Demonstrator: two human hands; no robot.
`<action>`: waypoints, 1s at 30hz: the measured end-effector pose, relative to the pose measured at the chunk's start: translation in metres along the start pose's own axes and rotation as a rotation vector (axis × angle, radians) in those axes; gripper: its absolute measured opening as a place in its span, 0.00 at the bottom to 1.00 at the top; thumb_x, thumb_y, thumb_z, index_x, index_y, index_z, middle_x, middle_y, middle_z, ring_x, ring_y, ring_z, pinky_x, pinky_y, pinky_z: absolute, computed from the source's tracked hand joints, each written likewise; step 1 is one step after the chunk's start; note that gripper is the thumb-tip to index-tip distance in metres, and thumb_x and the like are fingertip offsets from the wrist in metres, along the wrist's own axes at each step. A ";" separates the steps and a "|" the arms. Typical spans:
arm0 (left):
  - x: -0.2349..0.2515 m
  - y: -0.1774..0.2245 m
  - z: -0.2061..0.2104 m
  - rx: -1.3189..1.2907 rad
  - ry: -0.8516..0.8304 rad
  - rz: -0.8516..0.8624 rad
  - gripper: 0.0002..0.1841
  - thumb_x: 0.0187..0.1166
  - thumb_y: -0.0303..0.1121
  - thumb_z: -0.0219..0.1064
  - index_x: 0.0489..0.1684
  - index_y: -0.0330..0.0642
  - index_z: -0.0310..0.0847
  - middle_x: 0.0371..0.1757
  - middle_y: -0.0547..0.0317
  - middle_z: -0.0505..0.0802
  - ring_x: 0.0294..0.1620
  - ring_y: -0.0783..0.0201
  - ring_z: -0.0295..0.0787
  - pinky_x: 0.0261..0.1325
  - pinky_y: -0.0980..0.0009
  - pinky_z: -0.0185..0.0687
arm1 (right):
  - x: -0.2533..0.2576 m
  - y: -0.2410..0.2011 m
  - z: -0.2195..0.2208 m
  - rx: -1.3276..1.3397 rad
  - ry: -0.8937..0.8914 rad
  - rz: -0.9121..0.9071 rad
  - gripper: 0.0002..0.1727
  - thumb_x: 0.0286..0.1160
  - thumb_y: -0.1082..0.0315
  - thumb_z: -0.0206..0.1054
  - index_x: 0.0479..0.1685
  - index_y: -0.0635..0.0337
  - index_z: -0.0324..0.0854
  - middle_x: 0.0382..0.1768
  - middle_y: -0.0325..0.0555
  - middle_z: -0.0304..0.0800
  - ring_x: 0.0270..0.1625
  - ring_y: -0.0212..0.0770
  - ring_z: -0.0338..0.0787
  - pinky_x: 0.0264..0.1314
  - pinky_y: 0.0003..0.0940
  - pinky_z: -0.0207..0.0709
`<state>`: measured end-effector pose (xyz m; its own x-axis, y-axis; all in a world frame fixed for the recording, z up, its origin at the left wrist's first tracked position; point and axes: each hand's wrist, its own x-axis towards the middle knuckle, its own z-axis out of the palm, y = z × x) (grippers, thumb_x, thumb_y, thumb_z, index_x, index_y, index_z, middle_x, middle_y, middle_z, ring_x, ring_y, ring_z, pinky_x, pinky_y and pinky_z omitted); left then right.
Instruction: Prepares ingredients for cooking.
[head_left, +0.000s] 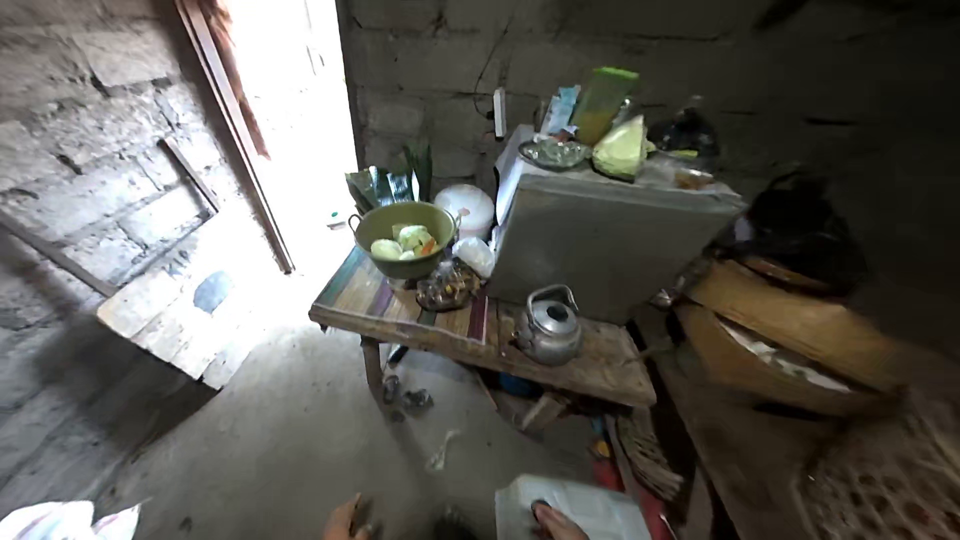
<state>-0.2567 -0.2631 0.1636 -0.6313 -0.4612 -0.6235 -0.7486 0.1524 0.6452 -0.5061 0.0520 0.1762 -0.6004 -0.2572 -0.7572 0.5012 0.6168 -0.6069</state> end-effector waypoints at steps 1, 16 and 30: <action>0.012 0.011 -0.009 0.001 0.015 0.000 0.35 0.82 0.39 0.68 0.89 0.38 0.61 0.83 0.34 0.74 0.79 0.40 0.77 0.81 0.46 0.71 | 0.026 -0.032 0.002 -0.016 -0.013 -0.025 0.27 0.97 0.57 0.48 0.86 0.64 0.66 0.72 0.66 0.82 0.70 0.58 0.86 0.73 0.54 0.77; 0.275 0.079 -0.242 -0.030 0.289 0.131 0.32 0.79 0.37 0.71 0.82 0.33 0.70 0.76 0.27 0.79 0.74 0.33 0.80 0.76 0.40 0.74 | 0.187 -0.504 0.180 0.651 0.000 -0.115 0.34 0.88 0.42 0.58 0.83 0.56 0.67 0.65 0.61 0.83 0.59 0.56 0.87 0.58 0.54 0.82; 0.543 0.277 -0.338 0.334 -0.187 0.525 0.39 0.67 0.43 0.82 0.77 0.32 0.74 0.77 0.31 0.78 0.79 0.36 0.74 0.80 0.40 0.69 | 0.159 -0.531 0.206 1.043 0.252 0.177 0.13 0.81 0.77 0.55 0.62 0.63 0.68 0.37 0.56 0.85 0.33 0.46 0.90 0.36 0.40 0.89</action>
<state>-0.7380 -0.7666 0.1529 -0.9325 -0.0962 -0.3482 -0.3345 0.5941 0.7315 -0.7389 -0.4698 0.3279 -0.5183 0.0065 -0.8551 0.8043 -0.3362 -0.4901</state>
